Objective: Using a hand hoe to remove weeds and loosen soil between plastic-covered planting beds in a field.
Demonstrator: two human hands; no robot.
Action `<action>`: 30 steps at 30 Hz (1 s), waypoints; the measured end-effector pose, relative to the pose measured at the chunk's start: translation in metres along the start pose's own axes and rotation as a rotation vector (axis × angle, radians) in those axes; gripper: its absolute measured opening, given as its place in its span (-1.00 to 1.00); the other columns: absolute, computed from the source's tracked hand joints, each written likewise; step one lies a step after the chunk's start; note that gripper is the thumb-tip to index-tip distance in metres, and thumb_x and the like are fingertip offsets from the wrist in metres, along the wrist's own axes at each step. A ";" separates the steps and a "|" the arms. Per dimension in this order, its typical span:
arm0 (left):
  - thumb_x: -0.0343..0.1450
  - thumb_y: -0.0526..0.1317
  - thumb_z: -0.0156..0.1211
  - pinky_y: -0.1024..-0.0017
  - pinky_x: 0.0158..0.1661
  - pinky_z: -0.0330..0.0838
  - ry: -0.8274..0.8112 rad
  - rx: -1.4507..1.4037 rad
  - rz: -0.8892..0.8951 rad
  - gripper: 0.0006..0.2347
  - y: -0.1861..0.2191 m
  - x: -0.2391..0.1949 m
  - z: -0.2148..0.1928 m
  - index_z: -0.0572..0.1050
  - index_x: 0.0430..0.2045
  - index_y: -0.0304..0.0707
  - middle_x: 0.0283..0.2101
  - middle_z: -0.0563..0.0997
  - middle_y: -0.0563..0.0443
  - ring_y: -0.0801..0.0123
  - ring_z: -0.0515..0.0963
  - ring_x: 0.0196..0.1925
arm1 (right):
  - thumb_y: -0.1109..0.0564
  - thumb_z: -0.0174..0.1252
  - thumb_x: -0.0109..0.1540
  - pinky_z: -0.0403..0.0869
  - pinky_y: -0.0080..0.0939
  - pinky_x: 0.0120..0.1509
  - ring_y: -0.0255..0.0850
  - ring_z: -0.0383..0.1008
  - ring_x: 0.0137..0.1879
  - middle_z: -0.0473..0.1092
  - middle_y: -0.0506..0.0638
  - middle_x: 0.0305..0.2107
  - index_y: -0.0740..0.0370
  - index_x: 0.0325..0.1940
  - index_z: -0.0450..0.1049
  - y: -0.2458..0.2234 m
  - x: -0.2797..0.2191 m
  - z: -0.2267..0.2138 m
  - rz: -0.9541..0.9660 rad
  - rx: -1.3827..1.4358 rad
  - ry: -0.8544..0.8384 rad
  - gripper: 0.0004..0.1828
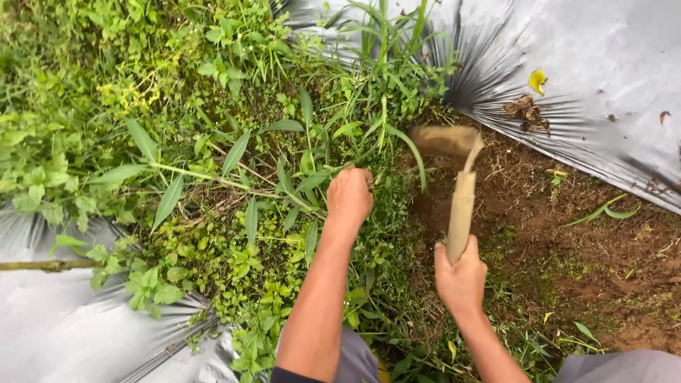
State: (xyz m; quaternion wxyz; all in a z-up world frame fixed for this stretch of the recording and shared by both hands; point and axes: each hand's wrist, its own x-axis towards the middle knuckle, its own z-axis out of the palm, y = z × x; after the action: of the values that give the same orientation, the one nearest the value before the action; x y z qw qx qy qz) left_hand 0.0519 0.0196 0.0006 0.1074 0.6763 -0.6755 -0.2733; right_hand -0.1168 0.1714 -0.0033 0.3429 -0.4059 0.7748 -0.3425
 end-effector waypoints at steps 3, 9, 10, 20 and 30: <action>0.23 -0.55 0.23 -0.13 -0.13 0.59 0.112 -0.079 0.125 -0.84 -0.048 0.040 0.073 0.63 -0.57 -0.26 0.07 0.55 -0.58 -0.44 0.65 -0.09 | 0.32 0.02 0.32 0.28 -0.37 -0.60 -0.24 0.30 -0.63 0.36 0.17 -0.56 0.41 -0.02 0.29 0.002 0.009 0.015 -0.176 0.043 0.196 -0.84; 0.26 -0.56 0.15 -0.02 -0.22 0.62 0.138 -0.053 0.128 -0.79 -0.050 0.028 0.058 0.59 -0.71 -0.25 -0.14 0.65 -0.45 -0.29 0.70 -0.25 | 0.26 0.04 0.30 0.45 -0.24 -0.48 -0.14 0.45 -0.52 0.45 0.20 -0.50 0.37 0.07 0.33 0.021 -0.017 0.007 0.112 -0.122 -0.123 -0.75; 0.26 -0.56 0.15 -0.02 -0.22 0.62 0.141 -0.057 0.115 -0.79 -0.050 0.023 0.051 0.59 -0.71 -0.25 -0.14 0.65 -0.45 -0.29 0.70 -0.25 | 0.26 0.04 0.30 0.45 -0.24 -0.48 -0.14 0.45 -0.52 0.45 0.20 -0.50 0.37 0.07 0.33 0.017 -0.013 0.009 0.108 -0.130 -0.135 -0.75; 0.24 -0.54 0.29 -0.05 -0.13 0.61 0.057 -0.016 0.040 -0.78 -0.050 0.015 0.035 0.71 -0.32 -0.31 -0.20 0.68 -0.42 -0.25 0.71 -0.15 | 0.25 0.06 0.29 0.47 -0.17 -0.50 -0.02 0.52 -0.51 0.46 0.30 -0.52 0.42 -0.04 0.35 0.029 -0.004 0.031 -0.103 -0.176 -0.092 -0.80; 0.33 -0.53 0.24 -0.03 -0.18 0.67 0.178 0.047 0.071 -0.85 -0.037 0.014 0.044 0.70 -0.36 -0.39 -0.14 0.65 -0.51 -0.12 0.72 -0.29 | 0.34 0.04 0.33 0.27 -0.35 -0.68 -0.19 0.29 -0.68 0.36 0.21 -0.59 0.47 -0.01 0.30 0.019 0.020 0.018 -0.350 0.039 0.216 -0.83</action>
State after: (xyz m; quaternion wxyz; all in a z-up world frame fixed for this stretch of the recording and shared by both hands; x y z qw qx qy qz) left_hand 0.0606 0.0186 -0.0577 0.1608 0.6760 -0.6930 -0.1924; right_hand -0.1180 0.1577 -0.0332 0.2009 -0.4883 0.7180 -0.4535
